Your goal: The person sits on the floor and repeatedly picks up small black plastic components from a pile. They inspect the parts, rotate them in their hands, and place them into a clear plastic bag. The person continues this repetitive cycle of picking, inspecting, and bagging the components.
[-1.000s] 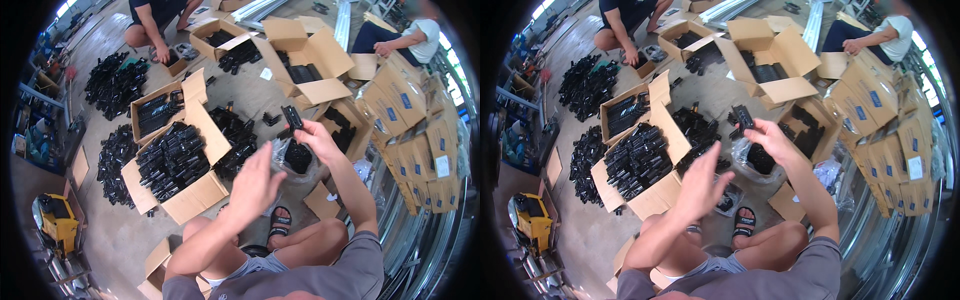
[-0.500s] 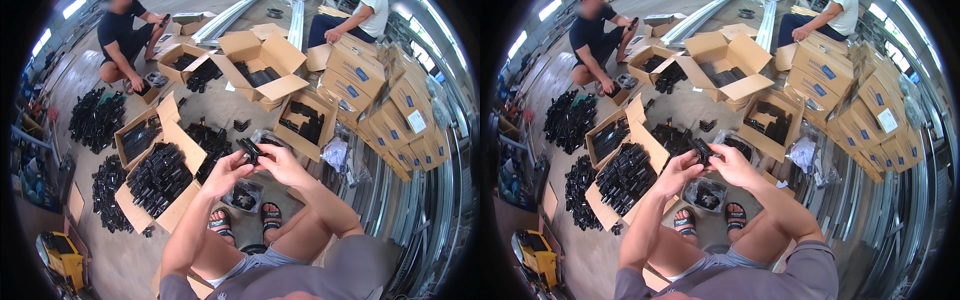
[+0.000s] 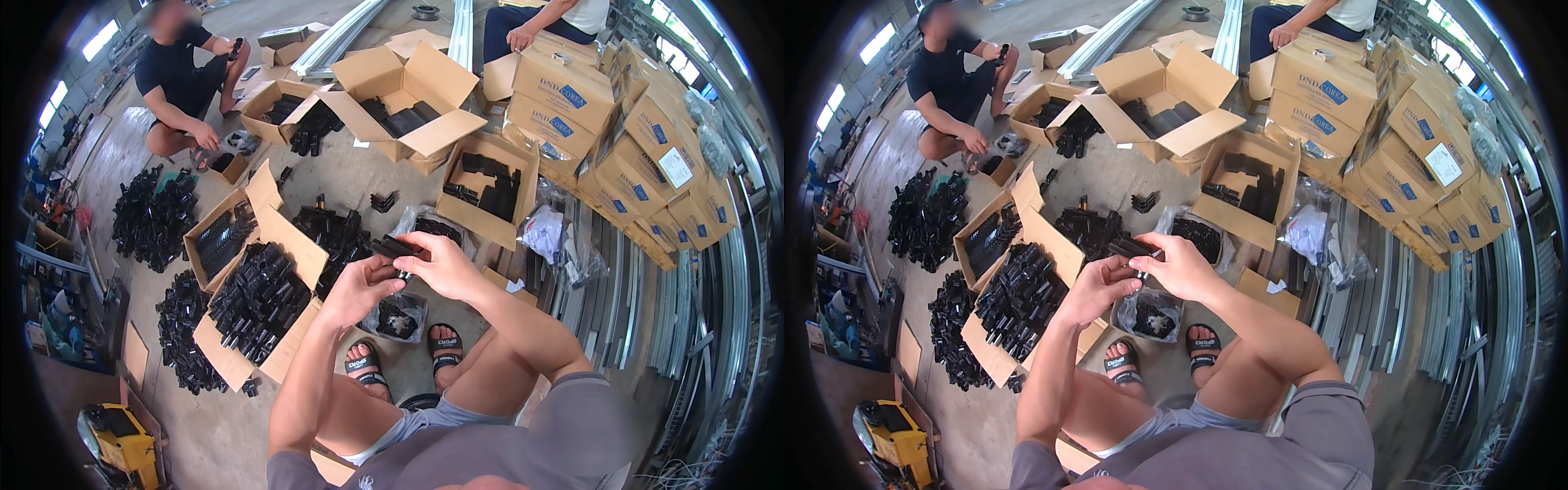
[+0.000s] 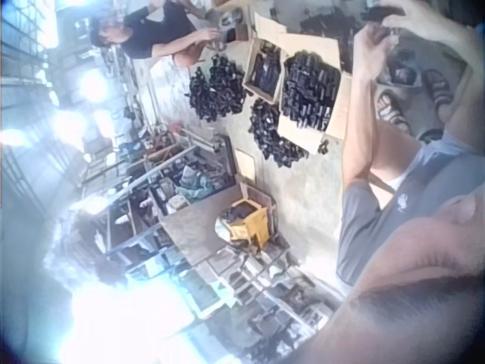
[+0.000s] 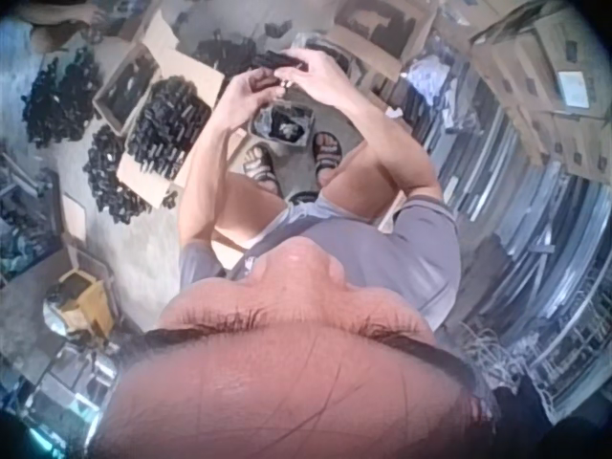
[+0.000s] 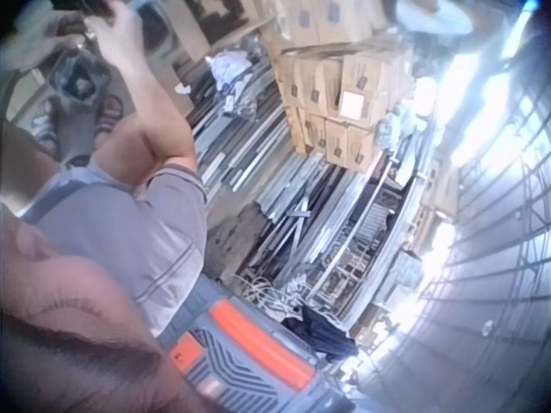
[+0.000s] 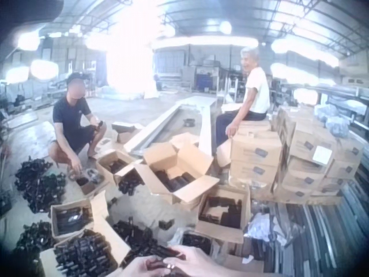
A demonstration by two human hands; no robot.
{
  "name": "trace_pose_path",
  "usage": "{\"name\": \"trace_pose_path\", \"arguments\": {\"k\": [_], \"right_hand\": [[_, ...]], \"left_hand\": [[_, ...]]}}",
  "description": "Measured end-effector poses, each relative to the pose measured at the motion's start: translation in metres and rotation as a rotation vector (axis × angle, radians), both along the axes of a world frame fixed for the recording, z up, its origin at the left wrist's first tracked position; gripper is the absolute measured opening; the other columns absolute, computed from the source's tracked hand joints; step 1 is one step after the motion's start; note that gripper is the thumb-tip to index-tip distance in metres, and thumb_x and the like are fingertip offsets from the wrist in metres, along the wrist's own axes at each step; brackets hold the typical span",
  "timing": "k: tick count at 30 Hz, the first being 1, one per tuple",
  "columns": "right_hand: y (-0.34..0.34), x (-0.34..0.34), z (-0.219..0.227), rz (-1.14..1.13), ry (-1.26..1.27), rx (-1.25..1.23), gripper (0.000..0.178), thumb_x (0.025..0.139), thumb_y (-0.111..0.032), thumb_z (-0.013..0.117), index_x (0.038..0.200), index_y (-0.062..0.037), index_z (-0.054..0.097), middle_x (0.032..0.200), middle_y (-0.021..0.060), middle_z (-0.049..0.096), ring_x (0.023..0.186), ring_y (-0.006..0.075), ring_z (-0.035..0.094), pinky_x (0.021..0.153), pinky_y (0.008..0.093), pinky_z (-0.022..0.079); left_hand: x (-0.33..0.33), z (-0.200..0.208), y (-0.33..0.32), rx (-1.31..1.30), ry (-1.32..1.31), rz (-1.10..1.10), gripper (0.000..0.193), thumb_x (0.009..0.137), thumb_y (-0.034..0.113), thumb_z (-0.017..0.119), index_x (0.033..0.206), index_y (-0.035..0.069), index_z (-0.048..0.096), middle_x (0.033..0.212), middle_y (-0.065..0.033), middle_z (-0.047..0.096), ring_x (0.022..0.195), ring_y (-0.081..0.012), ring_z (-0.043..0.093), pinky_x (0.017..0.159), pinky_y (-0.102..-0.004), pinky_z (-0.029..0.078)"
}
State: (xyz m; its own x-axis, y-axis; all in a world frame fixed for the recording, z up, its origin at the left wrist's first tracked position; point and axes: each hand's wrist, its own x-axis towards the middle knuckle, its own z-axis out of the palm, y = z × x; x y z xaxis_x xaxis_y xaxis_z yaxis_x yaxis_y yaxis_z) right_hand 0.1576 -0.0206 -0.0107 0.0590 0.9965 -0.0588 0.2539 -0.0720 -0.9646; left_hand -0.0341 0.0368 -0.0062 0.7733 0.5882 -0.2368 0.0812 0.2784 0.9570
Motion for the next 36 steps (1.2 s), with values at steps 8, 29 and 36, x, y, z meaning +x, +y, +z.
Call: {"name": "trace_pose_path", "arguments": {"k": [8,29,36], "right_hand": [[-0.001,-0.006,0.005,0.008,0.016,0.035,0.040,0.087,-0.020,0.073,0.119,0.0025,0.064,0.102,0.0161,0.072,0.086,0.0179,0.070,0.078,0.0328,0.053],[-0.008,-0.013,0.008,0.092,0.337,0.427,0.032,0.102,-0.016,0.055,0.128,0.0026,0.055,0.131,0.0124,0.060,0.112,0.0174,0.060,0.097,0.0294,0.047],[-0.008,-0.012,0.012,0.002,0.210,0.619,0.029,0.088,-0.001,0.071,0.116,0.0000,0.064,0.118,0.0116,0.062,0.105,0.0201,0.062,0.094,0.0319,0.049]], "left_hand": [[-0.006,0.005,-0.010,0.035,-0.089,0.089,0.027,0.089,0.004,0.071,0.110,-0.009,0.062,0.098,-0.0069,0.069,0.091,-0.0069,0.059,0.079,-0.0276,0.052],[-0.009,0.008,-0.007,-0.545,-0.473,-0.059,0.047,0.095,0.021,0.066,0.130,-0.006,0.053,0.118,-0.0149,0.066,0.110,-0.0223,0.066,0.096,-0.0340,0.057],[-0.012,0.022,-0.022,-0.506,-0.462,-0.009,0.046,0.093,0.023,0.069,0.129,-0.003,0.056,0.117,-0.0118,0.067,0.106,-0.0202,0.067,0.095,-0.0327,0.055]]}}
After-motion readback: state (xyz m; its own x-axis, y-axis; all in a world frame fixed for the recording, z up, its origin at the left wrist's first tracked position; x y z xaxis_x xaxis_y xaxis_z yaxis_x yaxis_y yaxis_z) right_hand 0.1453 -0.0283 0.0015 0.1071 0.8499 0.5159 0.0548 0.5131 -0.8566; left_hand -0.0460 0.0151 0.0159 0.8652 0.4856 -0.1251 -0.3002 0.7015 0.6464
